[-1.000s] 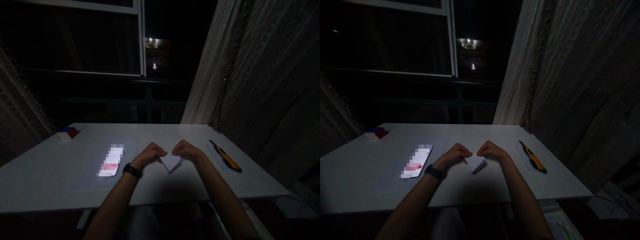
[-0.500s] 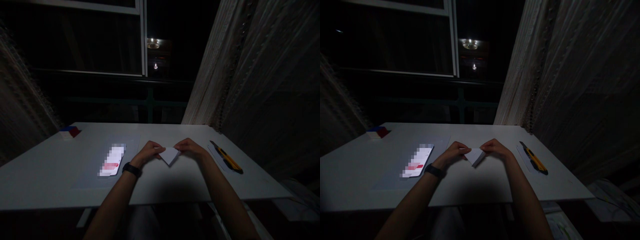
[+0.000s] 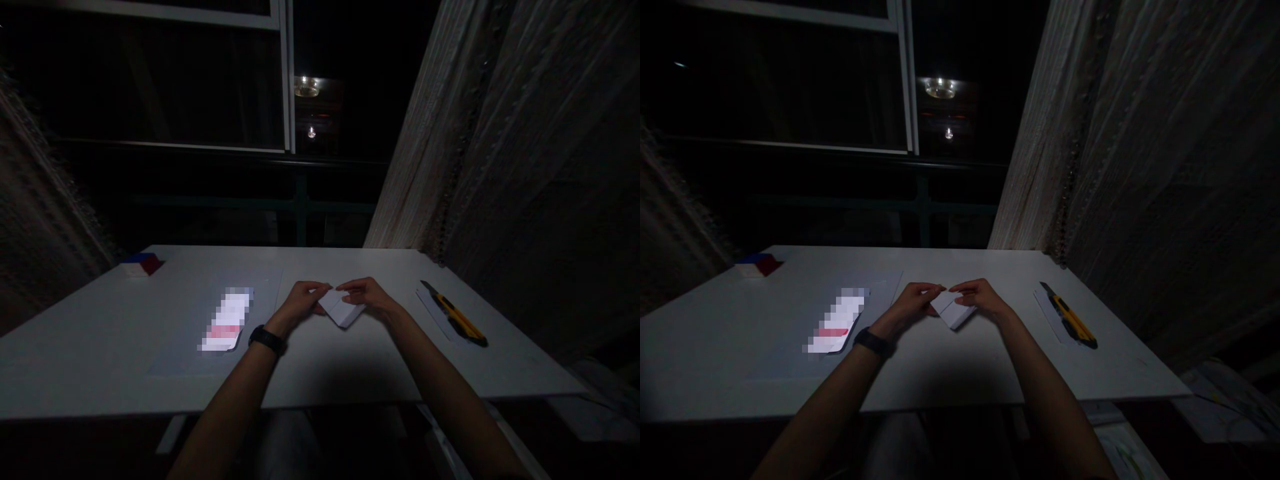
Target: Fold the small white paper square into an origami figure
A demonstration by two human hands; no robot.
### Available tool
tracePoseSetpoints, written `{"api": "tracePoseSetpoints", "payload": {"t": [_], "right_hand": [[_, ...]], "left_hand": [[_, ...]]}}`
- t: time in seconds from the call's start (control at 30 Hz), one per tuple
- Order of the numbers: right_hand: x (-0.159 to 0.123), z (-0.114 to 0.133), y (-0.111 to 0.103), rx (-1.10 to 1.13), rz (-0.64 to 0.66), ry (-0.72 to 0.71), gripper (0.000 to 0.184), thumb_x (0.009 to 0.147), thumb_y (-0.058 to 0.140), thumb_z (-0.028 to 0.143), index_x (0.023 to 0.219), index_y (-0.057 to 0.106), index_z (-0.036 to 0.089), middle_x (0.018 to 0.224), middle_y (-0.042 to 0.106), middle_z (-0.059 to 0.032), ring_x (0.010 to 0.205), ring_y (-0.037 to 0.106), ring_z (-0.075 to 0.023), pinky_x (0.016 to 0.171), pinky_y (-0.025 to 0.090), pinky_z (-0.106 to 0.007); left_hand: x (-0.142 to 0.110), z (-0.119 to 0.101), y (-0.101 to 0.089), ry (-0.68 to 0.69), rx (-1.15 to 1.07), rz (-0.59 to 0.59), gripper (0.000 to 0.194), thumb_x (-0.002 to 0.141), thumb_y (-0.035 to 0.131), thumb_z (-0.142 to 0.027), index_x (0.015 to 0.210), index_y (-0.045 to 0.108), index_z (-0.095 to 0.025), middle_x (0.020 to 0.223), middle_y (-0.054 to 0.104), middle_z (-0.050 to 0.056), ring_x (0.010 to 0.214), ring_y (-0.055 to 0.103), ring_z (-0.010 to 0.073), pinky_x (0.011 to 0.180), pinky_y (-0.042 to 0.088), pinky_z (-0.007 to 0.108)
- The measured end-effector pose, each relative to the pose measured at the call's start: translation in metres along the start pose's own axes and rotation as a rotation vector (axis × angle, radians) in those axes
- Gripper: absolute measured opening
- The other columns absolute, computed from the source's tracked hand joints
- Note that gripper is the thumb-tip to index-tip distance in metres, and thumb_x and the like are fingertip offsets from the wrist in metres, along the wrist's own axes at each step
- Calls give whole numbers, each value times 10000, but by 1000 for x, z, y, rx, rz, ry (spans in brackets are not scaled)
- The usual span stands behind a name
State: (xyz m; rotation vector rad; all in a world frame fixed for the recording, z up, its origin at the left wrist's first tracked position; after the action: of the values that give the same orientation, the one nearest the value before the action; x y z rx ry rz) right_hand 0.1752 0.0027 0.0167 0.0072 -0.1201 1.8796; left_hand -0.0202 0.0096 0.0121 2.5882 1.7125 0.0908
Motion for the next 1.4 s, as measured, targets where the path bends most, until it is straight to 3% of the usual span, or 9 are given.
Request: {"api": "tracePoseSetpoints", "payload": {"t": [0.3, 0.4, 0.63, 0.83, 0.93, 1.1, 1.17, 1.27, 1.4], "right_hand": [[2, -4, -6, 101, -143, 37, 378, 504, 782, 332, 814, 717, 125, 700, 683, -73, 634, 571, -165, 625, 393, -301], [4, -7, -5, 80, -149, 34, 342, 525, 771, 356, 758, 718, 112, 654, 673, -72, 609, 561, -158, 609, 393, -296], [0, -2, 1, 115, -34, 52, 462, 455, 794, 234, 892, 695, 127, 720, 680, -68, 632, 599, -170, 627, 417, -308], [1, -5, 2, 87, -56, 64, 424, 438, 783, 226, 843, 705, 128, 691, 679, -63, 593, 586, -166, 584, 401, -298], [3, -6, 2, 86, -170, 57, 341, 477, 768, 290, 769, 713, 123, 615, 660, -44, 542, 546, -140, 559, 375, -283], [5, -7, 6, 103, -261, 43, 321, 514, 754, 374, 691, 708, 110, 542, 629, -30, 486, 497, -115, 512, 339, -263], [7, -9, 10, 133, -273, 38, 321, 516, 756, 380, 686, 706, 113, 559, 637, -34, 504, 511, -121, 518, 348, -261], [9, -13, 16, 172, -286, 28, 308, 517, 755, 380, 667, 701, 116, 574, 642, -40, 524, 525, -129, 534, 367, -266], [11, -14, 20, 108, -306, -12, 275, 494, 757, 351, 642, 687, 130, 544, 621, -25, 509, 515, -134, 518, 374, -270]], "left_hand": [[-5, -6, 1, 34, -150, 66, 764, 536, 799, -207, 1229, 480, -169, 995, 642, 131, 740, 634, 171, 616, 523, 275], [-3, -4, 1, 37, -127, 50, 680, 527, 803, -206, 1152, 544, -134, 1033, 630, 156, 749, 634, 178, 617, 526, 277], [3, 1, 1, 11, -129, -68, 462, 588, 760, -347, 933, 637, -66, 757, 660, 103, 643, 627, 163, 590, 529, 288], [-2, -5, 3, 0, -152, -12, 512, 589, 762, -336, 1017, 619, -94, 901, 660, 131, 701, 640, 180, 601, 530, 297], [-6, -10, 5, 14, -191, 43, 683, 585, 771, -279, 1205, 504, -176, 1022, 639, 127, 744, 644, 183, 631, 531, 312], [-7, -9, 8, 15, -291, 20, 1030, 570, 779, -173, 1388, 158, -243, 972, 659, 106, 788, 646, 200, 719, 518, 382], [-6, -5, 8, -8, -285, -31, 948, 574, 775, -167, 1359, 244, -178, 934, 663, 114, 779, 643, 204, 707, 520, 372], [-3, -2, 9, -39, -210, -33, 562, 603, 751, -212, 1100, 532, -70, 810, 663, 107, 703, 633, 182, 656, 518, 315], [-2, 0, 7, -11, -105, -54, 247, 643, 700, -235, 800, 615, -63, 660, 624, 52, 587, 581, 122, 565, 465, 232]]}}
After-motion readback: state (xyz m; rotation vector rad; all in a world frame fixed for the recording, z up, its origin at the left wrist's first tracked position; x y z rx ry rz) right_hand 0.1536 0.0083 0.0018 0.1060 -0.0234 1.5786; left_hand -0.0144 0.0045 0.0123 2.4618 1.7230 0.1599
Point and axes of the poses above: each hand's wrist, its own x-axis towards the middle knuckle, its own y-axis out of the palm, z = x × y, the point moved 1 cm from there along x, towards the middle knuckle
